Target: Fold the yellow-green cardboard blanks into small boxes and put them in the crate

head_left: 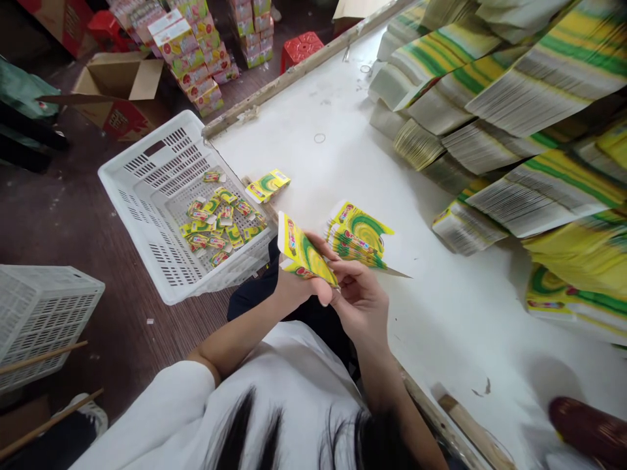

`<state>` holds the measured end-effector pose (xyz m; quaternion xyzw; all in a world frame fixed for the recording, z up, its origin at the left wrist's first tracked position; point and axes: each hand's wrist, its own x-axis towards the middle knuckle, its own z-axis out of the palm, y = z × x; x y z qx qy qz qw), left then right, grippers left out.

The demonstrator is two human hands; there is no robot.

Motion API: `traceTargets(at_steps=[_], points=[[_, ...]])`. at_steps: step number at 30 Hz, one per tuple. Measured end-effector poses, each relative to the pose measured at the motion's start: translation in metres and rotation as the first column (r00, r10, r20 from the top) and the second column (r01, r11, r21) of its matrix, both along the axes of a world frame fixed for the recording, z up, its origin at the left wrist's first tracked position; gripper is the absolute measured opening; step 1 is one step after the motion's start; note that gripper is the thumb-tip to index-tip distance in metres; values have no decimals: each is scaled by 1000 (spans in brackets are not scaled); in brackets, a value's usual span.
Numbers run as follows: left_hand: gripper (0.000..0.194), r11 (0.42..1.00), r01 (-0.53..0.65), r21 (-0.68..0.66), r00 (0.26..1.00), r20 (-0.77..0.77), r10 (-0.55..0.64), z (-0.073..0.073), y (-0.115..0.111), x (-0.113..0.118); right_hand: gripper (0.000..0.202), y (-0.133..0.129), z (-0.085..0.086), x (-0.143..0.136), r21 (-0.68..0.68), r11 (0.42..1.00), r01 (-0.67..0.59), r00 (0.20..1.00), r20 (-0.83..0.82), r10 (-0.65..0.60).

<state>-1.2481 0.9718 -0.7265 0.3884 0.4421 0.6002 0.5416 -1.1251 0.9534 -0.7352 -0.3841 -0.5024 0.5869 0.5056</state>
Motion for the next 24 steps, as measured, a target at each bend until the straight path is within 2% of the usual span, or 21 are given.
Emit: traceTargets(at_steps=[2,3,5,7,8,11,14,17,19,21,23,24], points=[[99,998,28,60,998,53,-31,1,2,-5,30,3,-2,5,11,1000,-3,1000,8,3],[99,995,36,93,995,85,-44,0,2,-8,31,5,-3,8,10,1000,6,1000,5,-6],[79,994,29,103,994,105,-40,-5,-2,-12,30,8,-6,13,20,999,39,999,-11,-39],[48,996,-46,71,997,68,41,-14,-8,-14,27,8,-9,15,27,998,52,998,-35,-51],[38,993,-99,57,995,31,97,-19,-11,-13,24,7,-11,14,20,998,52,997,-50,-51],[36,977,-201,65,976,-74,206,-29,-15,-9,14,4,-14,10,-37,997,70,994,-84,-73],[37,991,-102,82,977,-182,115,-21,-14,-13,9,6,-13,18,7,991,132,991,-24,-132],[45,981,-8,192,946,-317,69,6,-12,-30,14,14,-4,40,276,943,186,949,199,-246],[69,955,47,293,882,-461,97,25,-12,-42,23,18,3,54,497,858,133,844,397,-360],[98,940,179,292,752,-656,61,39,-13,-48,29,19,10,62,637,771,-15,733,531,-424],[109,925,354,137,582,-806,-103,43,-13,-47,33,16,15,62,689,704,-173,704,586,-401],[105,908,417,28,518,-829,-212,41,-13,-44,35,14,16,59,696,684,-220,711,594,-377]])
